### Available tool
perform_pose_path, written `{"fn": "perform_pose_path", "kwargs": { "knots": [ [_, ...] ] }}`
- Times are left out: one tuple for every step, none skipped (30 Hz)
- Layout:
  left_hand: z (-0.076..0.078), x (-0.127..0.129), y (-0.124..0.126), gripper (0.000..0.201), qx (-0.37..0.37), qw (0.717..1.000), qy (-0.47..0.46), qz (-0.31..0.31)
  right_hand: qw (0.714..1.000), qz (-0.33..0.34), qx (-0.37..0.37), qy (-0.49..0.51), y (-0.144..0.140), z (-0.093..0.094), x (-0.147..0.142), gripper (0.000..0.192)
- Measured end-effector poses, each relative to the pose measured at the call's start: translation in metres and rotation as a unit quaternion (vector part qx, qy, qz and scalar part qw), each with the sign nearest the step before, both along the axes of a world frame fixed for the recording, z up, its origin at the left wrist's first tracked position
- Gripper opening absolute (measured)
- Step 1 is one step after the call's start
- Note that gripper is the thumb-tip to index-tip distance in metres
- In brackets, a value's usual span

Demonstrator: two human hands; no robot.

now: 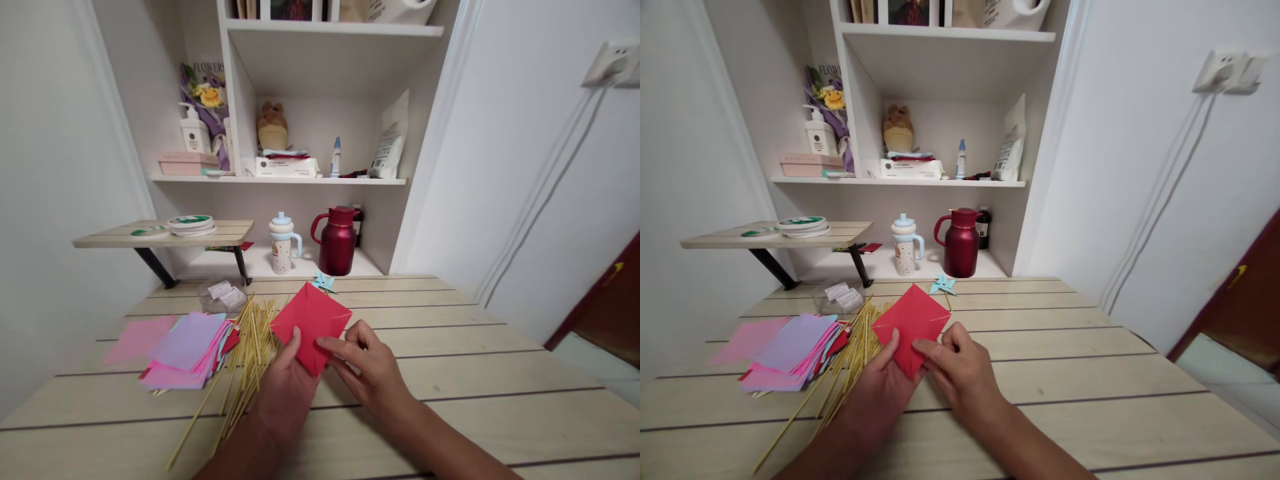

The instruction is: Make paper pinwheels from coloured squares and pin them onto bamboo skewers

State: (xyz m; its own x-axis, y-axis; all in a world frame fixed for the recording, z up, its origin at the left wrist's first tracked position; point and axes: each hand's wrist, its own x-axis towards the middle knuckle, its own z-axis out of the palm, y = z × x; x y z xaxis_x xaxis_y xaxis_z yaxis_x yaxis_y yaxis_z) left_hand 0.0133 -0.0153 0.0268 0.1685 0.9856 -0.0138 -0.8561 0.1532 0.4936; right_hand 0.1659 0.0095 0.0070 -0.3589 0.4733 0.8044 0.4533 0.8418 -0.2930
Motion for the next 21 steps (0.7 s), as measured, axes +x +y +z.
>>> {"fn": "perform_pose_path", "kwargs": {
  "knots": [
    [0.0,0.001,-0.001,0.036,-0.001,1.0,0.004,-0.006,1.0,0.005,0.004,0.013,0.0,0.002,0.0,0.029],
    [0.001,0.002,-0.003,0.036,-0.003,1.0,0.009,-0.01,1.0,0.013,0.007,0.028,0.0,0.004,0.0,0.023],
    [0.001,0.002,-0.004,0.035,-0.003,1.0,0.014,-0.012,0.999,0.021,0.008,0.041,0.0,0.006,0.0,0.019],
    [0.002,0.003,-0.004,0.033,-0.003,1.0,0.02,-0.011,0.998,0.028,0.005,0.052,-0.001,0.008,0.0,0.016],
    [0.002,0.003,-0.005,0.031,-0.002,1.0,0.024,-0.007,0.998,0.033,-0.001,0.061,-0.001,0.01,-0.001,0.014],
    [0.002,0.003,-0.004,0.03,0.001,1.0,0.026,-0.003,0.997,0.036,-0.012,0.07,-0.002,0.011,-0.001,0.012],
    [0.002,0.004,-0.004,0.029,0.004,1.0,0.028,0.001,0.996,0.039,-0.029,0.079,-0.002,0.012,-0.002,0.01],
    [0.002,0.004,-0.004,0.028,0.005,1.0,0.029,0.004,0.994,0.041,-0.051,0.091,-0.002,0.013,-0.002,0.008],
    [0.001,0.004,-0.004,0.027,0.005,1.0,0.029,0.006,0.991,0.041,-0.076,0.103,-0.002,0.013,-0.003,0.007],
    [0.001,0.005,-0.003,0.027,0.005,1.0,0.028,0.006,0.987,0.038,-0.102,0.115,-0.002,0.012,-0.003,0.007],
    [-0.001,0.005,-0.003,0.027,0.004,1.0,0.028,0.004,0.983,0.033,-0.127,0.126,-0.001,0.012,-0.003,0.007],
    [-0.002,0.005,-0.003,0.027,0.004,1.0,0.029,0.0,0.979,0.025,-0.149,0.137,-0.001,0.011,-0.003,0.008],
    [-0.003,0.006,-0.003,0.029,0.007,0.999,0.031,-0.004,0.975,0.017,-0.167,0.146,0.0,0.011,-0.003,0.009],
    [-0.005,0.006,-0.003,0.03,0.012,0.999,0.036,-0.008,0.971,0.008,-0.183,0.154,0.0,0.011,-0.003,0.01],
    [-0.006,0.006,-0.003,0.031,0.019,0.999,0.043,-0.011,0.968,-0.001,-0.196,0.159,0.001,0.011,-0.003,0.012],
    [-0.008,0.007,-0.002,0.032,0.027,0.998,0.052,-0.014,0.964,-0.01,-0.207,0.165,0.001,0.011,-0.003,0.013],
    [-0.009,0.007,-0.002,0.032,0.035,0.997,0.061,-0.017,0.961,-0.018,-0.217,0.168,0.001,0.011,-0.003,0.013],
    [-0.011,0.007,-0.001,0.033,0.042,0.996,0.072,-0.018,0.959,-0.026,-0.226,0.17,0.001,0.012,-0.003,0.014],
    [-0.012,0.008,-0.001,0.033,0.048,0.995,0.082,-0.017,0.956,-0.032,-0.234,0.172,0.001,0.012,-0.003,0.015],
    [-0.013,0.008,-0.001,0.034,0.053,0.994,0.094,-0.014,0.954,-0.036,-0.24,0.174,0.001,0.013,-0.003,0.015],
    [-0.014,0.008,-0.001,0.034,0.056,0.993,0.108,-0.008,0.953,-0.038,-0.245,0.174,0.001,0.013,-0.004,0.016]
  ]
}}
